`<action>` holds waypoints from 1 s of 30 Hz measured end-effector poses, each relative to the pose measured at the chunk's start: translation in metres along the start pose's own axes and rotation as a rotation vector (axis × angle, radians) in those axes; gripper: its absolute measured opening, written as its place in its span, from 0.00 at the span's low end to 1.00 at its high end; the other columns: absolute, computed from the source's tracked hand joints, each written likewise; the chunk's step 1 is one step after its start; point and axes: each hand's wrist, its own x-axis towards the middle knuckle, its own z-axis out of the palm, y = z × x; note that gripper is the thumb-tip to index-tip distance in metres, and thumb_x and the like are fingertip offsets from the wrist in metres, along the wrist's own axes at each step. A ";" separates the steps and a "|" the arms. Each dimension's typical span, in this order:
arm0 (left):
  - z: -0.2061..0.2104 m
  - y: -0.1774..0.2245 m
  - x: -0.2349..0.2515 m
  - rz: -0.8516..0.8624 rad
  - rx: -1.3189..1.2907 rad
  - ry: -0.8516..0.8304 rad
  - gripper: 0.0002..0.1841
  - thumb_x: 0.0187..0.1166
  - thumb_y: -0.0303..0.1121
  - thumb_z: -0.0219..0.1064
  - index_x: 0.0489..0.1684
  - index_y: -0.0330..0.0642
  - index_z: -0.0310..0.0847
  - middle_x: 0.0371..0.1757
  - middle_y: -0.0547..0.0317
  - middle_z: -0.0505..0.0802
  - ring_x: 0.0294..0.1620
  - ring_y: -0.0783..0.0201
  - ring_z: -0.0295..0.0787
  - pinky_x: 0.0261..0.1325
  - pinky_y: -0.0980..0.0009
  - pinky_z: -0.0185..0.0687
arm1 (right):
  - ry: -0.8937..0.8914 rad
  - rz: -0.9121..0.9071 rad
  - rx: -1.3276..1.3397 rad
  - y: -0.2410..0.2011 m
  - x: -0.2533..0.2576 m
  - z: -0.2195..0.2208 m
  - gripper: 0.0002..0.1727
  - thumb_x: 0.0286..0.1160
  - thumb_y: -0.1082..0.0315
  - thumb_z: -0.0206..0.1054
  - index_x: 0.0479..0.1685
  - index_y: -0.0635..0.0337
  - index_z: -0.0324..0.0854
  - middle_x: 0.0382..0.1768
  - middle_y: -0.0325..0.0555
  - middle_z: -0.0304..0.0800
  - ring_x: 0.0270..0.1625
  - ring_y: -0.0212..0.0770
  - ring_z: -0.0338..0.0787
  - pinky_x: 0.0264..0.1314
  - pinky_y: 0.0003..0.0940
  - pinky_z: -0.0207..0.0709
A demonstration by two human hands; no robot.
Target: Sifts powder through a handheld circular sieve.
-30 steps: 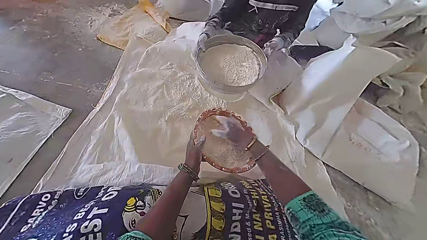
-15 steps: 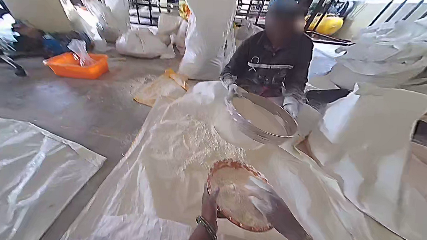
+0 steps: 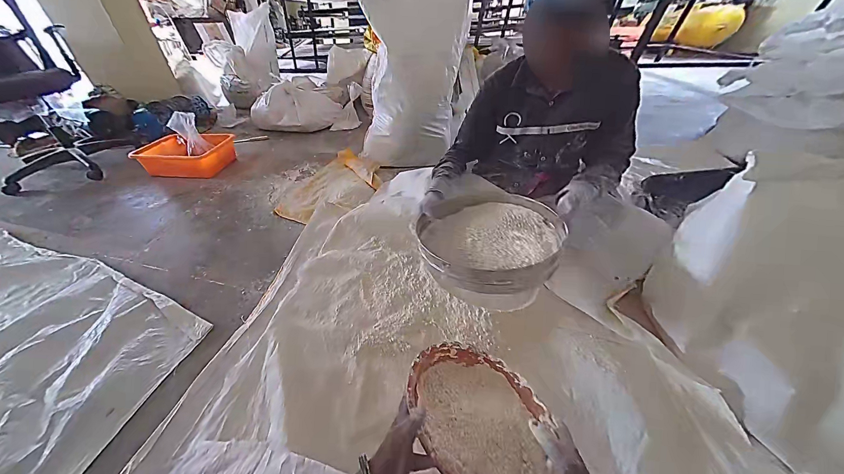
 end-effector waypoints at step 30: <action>-0.002 0.005 0.009 0.133 -0.258 0.172 0.24 0.95 0.41 0.37 0.81 0.38 0.61 0.61 0.52 0.87 0.56 0.65 0.88 0.57 0.65 0.86 | -0.006 -0.083 0.033 -0.006 -0.002 0.018 0.37 0.87 0.60 0.50 0.90 0.74 0.48 0.88 0.68 0.57 0.88 0.45 0.65 0.88 0.36 0.60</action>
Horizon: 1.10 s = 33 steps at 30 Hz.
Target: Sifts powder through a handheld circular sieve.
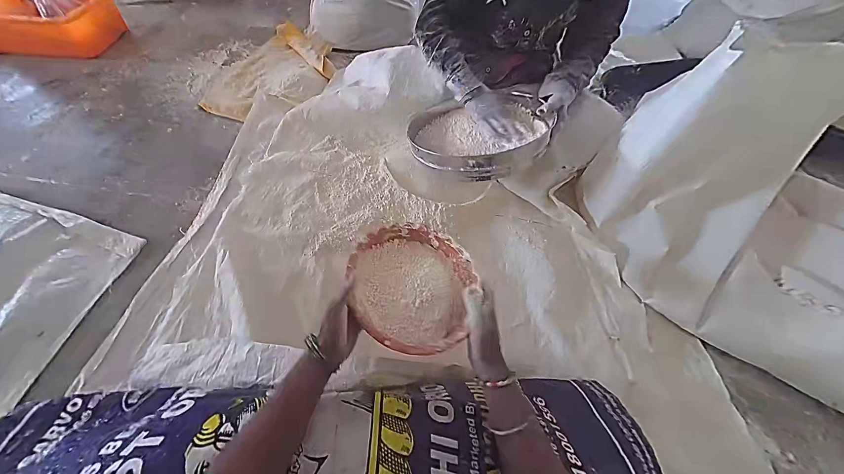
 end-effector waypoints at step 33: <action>-0.004 0.013 0.001 0.098 -0.040 0.130 0.20 0.94 0.37 0.39 0.64 0.37 0.75 0.45 0.57 0.91 0.44 0.69 0.90 0.49 0.68 0.87 | -0.139 0.183 0.151 -0.009 -0.012 0.001 0.36 0.80 0.71 0.47 0.92 0.66 0.50 0.83 0.62 0.66 0.77 0.39 0.76 0.74 0.33 0.73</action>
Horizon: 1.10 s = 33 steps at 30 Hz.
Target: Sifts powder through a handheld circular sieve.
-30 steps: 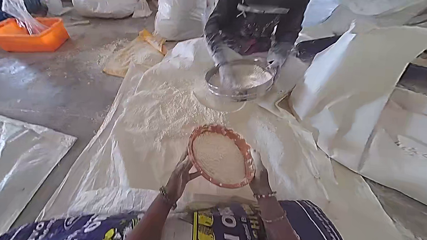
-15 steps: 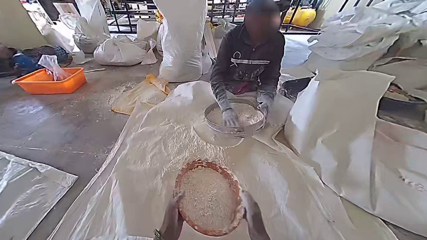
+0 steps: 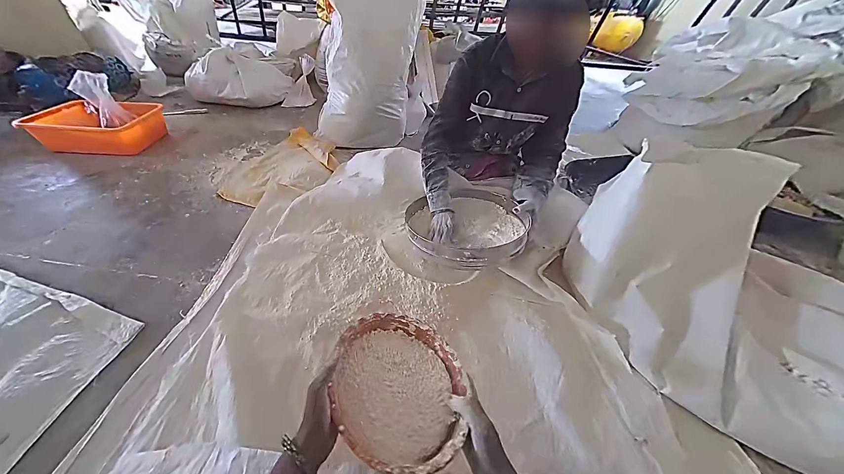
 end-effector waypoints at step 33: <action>-0.002 -0.006 0.000 0.013 0.016 -0.091 0.17 0.91 0.36 0.44 0.62 0.38 0.74 0.42 0.61 0.91 0.40 0.71 0.90 0.44 0.71 0.87 | 0.109 -0.052 -0.014 -0.004 0.003 0.000 0.30 0.94 0.60 0.38 0.87 0.72 0.55 0.82 0.63 0.68 0.78 0.38 0.76 0.77 0.33 0.73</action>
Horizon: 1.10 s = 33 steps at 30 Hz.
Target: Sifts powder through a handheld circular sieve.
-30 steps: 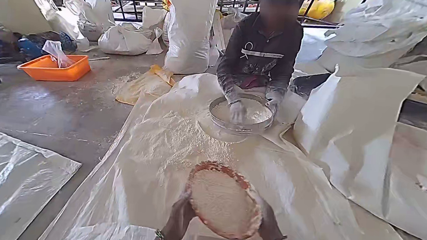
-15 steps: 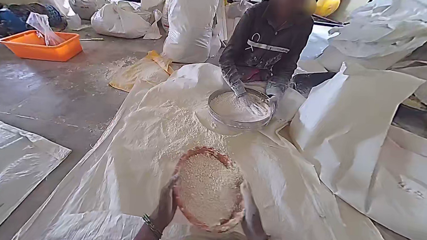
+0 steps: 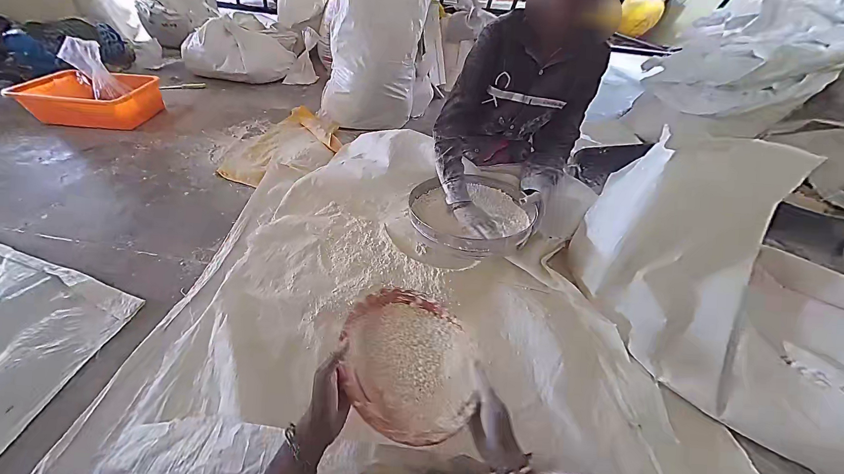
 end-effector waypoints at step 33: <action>-0.004 -0.004 0.000 -0.101 -0.076 -0.219 0.28 0.83 0.43 0.47 0.81 0.42 0.62 0.58 0.55 0.90 0.53 0.62 0.90 0.51 0.63 0.88 | 0.039 0.011 0.079 -0.008 0.006 -0.013 0.30 0.96 0.53 0.35 0.84 0.65 0.61 0.68 0.47 0.81 0.65 0.28 0.84 0.66 0.29 0.82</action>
